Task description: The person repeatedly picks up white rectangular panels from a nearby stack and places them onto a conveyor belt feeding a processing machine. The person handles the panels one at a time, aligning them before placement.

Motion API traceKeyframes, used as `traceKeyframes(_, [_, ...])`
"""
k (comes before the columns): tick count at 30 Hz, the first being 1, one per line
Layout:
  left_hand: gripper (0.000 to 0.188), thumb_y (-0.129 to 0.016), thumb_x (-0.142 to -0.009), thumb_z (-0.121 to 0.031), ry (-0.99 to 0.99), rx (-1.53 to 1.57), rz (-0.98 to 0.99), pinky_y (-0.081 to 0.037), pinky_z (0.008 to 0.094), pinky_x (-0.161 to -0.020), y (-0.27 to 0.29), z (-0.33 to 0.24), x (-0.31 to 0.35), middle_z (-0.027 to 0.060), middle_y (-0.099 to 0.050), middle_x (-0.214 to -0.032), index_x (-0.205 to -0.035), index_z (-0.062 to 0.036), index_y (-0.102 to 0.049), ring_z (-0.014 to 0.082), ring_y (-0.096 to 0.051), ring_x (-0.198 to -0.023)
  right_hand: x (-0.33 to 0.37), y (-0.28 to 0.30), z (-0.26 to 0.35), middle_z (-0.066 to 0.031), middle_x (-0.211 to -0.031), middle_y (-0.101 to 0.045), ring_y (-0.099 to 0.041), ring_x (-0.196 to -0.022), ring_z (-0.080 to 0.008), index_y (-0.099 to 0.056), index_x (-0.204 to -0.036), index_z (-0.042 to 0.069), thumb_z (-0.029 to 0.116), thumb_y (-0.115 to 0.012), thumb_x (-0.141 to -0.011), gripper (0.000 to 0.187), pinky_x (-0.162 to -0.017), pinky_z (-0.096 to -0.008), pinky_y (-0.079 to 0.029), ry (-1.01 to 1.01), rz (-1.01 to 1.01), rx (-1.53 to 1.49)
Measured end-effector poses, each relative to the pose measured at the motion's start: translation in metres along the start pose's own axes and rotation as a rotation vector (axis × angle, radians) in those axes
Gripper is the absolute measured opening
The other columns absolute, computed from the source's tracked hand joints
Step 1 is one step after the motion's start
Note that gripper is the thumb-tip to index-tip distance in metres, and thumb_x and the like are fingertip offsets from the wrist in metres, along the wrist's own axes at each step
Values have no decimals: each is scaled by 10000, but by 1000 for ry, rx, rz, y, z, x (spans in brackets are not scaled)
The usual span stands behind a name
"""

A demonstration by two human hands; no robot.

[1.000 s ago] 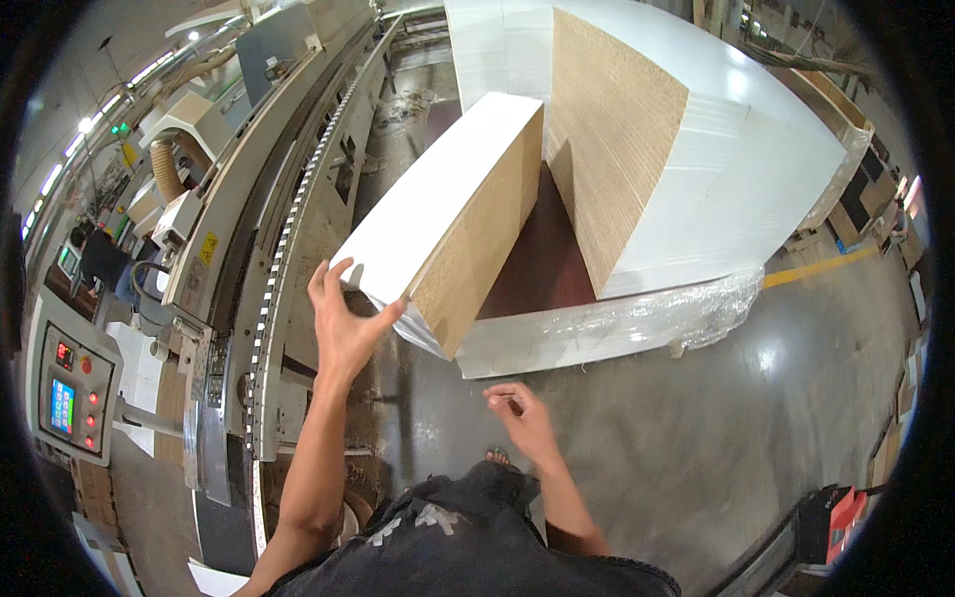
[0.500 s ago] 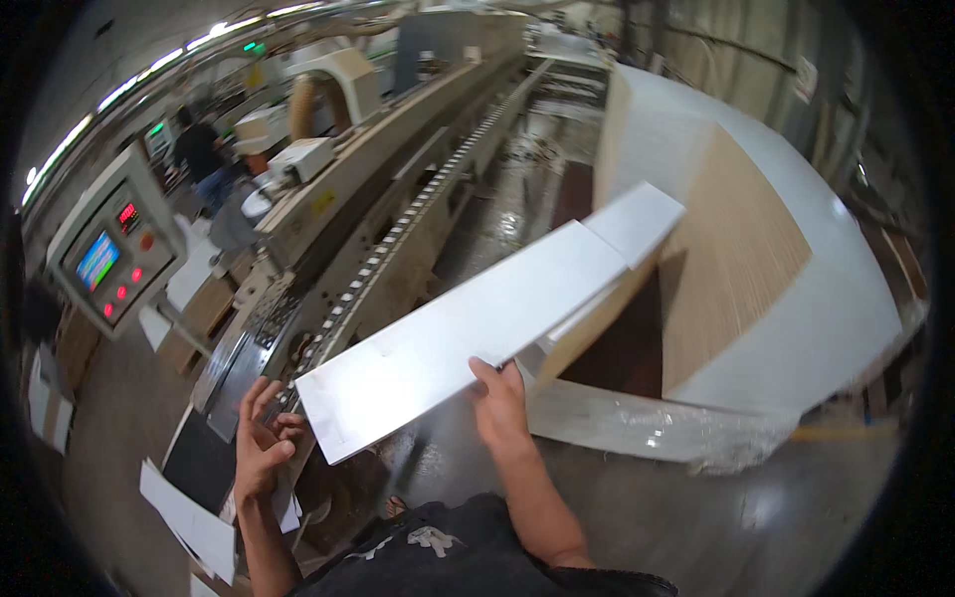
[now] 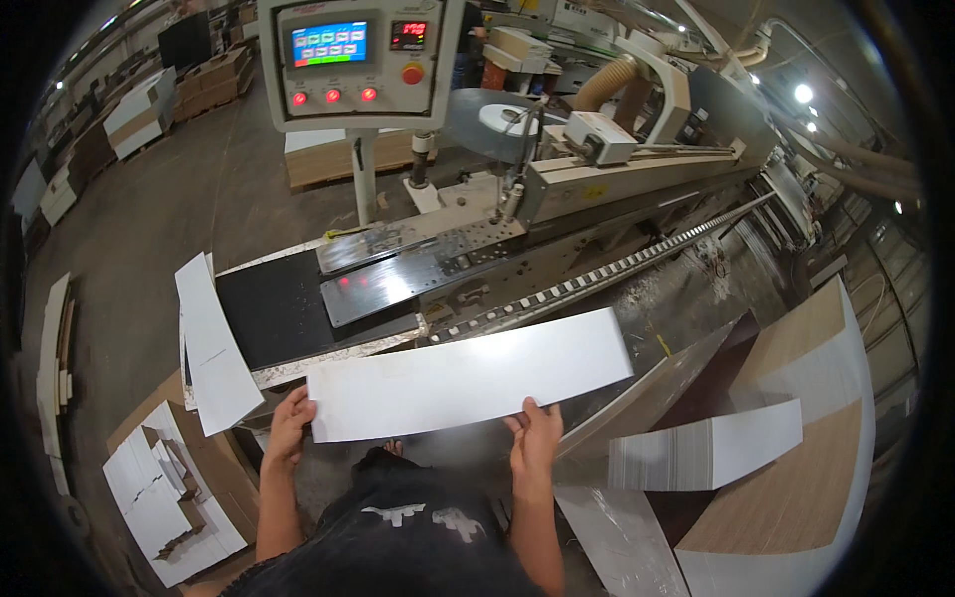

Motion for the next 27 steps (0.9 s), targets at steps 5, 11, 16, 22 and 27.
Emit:
traceKeyframes(5, [416,-634,-1041,-171,129,-75,-242,-546,249,-712,124,16,-14,9,-738,-1081,-1425,-20,-580,86,-676,-880,-55,-67,-111,-114,-1070,-656,-714,-892,-262,-567,-1268,-9,46,-606,-1005,271,-808,-448,-661,-192,191,141])
traceKeyframes(11, [400,-633,-1029,-153,137,-170,-316,-538,245,-594,205,21,-63,14,-715,-957,-1385,24,-587,96,-673,-770,-117,-156,-179,-105,-948,-633,-696,-791,-224,-588,-1106,-34,27,-623,-977,146,-774,-429,-678,-265,235,246])
traceKeyframes(16, [318,-636,-1025,-141,86,-177,-308,-492,247,-506,207,21,-120,16,-677,-835,-1291,33,-626,88,-607,-634,-161,-190,-193,-176,-1051,-605,-688,-871,-245,83,-1605,-82,-67,-721,-868,1090,-782,-402,-652,-256,237,236])
traceKeyframes(22, [210,-617,-1045,-150,-54,-276,-471,-440,255,-447,202,24,-185,15,-656,-776,-1126,36,-671,67,-552,-558,-199,-209,-182,-336,-1471,-412,-500,-1333,-403,48,-1607,-116,138,-905,-780,1287,-1092,-498,-471,-15,294,711])
traceKeyframes(27, [388,-643,-1016,-89,-148,-583,-546,-573,292,-762,189,-9,-201,125,-738,-1044,-1369,70,-609,140,-682,-879,-226,-219,-180,-427,-1656,39,-51,-1583,-489,-10,-1568,-206,443,-961,-696,1445,-1288,-521,-146,168,272,1213])
Point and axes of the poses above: each hand's wrist, its own x-axis away from the middle knuckle, its own y-axis out of the back of the hand, z = x × y, the point moved 8 cm from there along -x, towards the middle knuckle
